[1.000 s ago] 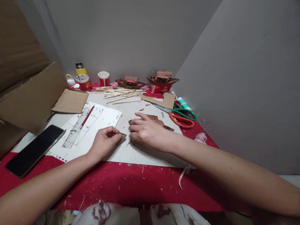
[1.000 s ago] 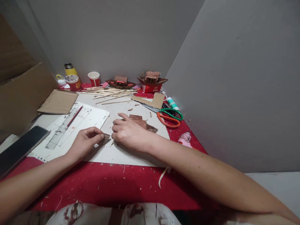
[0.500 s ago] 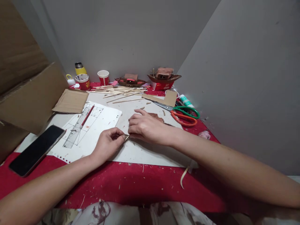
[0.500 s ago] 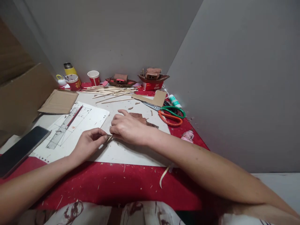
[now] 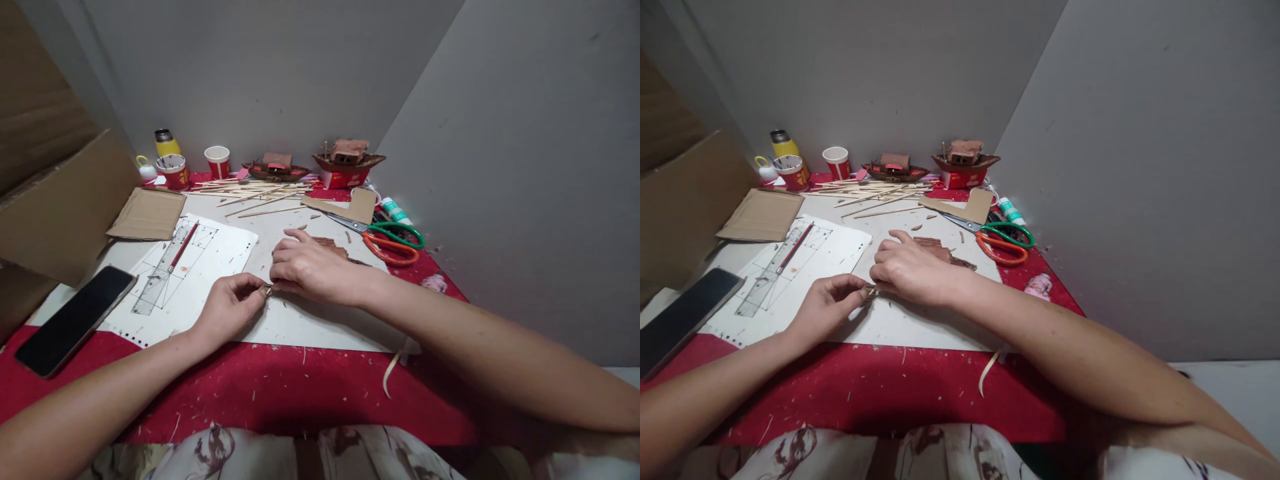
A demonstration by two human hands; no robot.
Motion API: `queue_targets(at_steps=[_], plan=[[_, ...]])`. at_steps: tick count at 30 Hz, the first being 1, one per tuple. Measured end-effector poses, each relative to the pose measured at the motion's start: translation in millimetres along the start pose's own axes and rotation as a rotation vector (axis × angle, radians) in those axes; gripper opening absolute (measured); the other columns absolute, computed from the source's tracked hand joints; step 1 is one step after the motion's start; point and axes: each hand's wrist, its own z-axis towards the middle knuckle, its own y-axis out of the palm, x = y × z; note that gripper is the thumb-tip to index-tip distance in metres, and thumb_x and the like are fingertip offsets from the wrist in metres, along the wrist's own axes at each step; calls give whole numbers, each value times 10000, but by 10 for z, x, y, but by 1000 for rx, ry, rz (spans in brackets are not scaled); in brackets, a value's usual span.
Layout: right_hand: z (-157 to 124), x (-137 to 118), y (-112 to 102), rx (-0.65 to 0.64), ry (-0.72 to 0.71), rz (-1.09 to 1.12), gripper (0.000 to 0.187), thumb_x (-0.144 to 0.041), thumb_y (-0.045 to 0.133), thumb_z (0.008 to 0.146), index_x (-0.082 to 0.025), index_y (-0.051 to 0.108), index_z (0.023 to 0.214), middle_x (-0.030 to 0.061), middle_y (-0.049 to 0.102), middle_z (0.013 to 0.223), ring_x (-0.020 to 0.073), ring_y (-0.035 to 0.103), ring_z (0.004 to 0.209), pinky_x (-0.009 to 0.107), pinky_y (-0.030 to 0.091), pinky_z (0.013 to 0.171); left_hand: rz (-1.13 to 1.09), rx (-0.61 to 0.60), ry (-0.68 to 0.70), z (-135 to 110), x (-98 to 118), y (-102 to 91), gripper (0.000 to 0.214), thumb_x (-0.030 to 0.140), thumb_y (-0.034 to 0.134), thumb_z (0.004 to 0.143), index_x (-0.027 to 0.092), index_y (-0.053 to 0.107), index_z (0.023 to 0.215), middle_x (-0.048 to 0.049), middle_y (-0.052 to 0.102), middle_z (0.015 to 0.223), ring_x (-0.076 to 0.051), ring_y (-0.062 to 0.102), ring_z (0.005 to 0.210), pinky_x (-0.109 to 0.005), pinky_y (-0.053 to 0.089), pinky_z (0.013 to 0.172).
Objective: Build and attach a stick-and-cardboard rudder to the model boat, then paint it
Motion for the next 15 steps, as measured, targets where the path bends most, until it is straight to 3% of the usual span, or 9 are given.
queue_targets(at_steps=[15], plan=[[-9,-39,-1,-9,22,-2,220,-253,561,950,-161,675,785,56,661,774,217,516,903,457,246,1025,12,-49,5,-25,21,-20,164,201,590,727,140,722,801,-33,715,733,-154,588,660,-269,446,646]])
